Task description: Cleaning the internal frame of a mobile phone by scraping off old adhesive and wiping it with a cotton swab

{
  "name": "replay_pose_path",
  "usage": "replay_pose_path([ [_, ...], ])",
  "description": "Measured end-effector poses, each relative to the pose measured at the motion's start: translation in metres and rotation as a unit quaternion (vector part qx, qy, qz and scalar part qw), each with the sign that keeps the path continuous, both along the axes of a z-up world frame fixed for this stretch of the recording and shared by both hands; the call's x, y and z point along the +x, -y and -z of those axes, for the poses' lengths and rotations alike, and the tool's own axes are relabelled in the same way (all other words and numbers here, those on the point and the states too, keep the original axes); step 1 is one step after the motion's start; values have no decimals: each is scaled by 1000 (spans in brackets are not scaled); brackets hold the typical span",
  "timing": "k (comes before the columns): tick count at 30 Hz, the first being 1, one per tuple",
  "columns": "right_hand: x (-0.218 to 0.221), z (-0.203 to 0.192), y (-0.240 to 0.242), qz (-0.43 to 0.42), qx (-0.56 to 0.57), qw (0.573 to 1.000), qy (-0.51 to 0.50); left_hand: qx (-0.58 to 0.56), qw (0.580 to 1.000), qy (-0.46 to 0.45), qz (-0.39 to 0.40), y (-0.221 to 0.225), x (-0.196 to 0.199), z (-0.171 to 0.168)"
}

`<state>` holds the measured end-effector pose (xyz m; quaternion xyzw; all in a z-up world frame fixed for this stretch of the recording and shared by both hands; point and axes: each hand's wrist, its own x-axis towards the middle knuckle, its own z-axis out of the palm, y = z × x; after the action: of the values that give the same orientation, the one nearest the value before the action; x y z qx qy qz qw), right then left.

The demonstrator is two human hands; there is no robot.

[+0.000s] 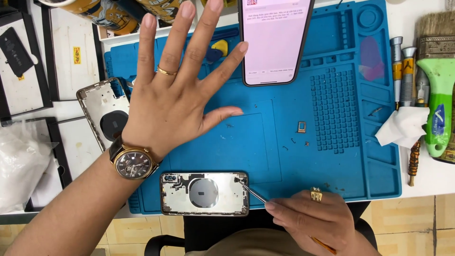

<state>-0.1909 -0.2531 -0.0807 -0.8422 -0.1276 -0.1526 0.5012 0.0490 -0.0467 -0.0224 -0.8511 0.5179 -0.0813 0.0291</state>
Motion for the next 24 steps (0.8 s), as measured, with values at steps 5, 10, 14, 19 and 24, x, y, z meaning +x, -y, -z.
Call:
replay_pose_path([
  [5, 0, -3, 1, -6, -4, 1000, -29, 4, 999, -45, 10, 7, 0, -4],
  [10, 2, 0, 3, -26, -28, 999, 2, -8, 998, -63, 30, 13, 2, -3],
  [14, 2, -3, 4, -18, -23, 999, -21, -12, 997, -61, 39, 16, 3, -3],
  [19, 2, 2, 10, -61, -41, 997, -11, -1, 999, -22, 40, 16, 5, -3],
  [24, 0, 3, 5, -28, -35, 999, -23, 1, 999, -21, 44, 15, 7, 1],
])
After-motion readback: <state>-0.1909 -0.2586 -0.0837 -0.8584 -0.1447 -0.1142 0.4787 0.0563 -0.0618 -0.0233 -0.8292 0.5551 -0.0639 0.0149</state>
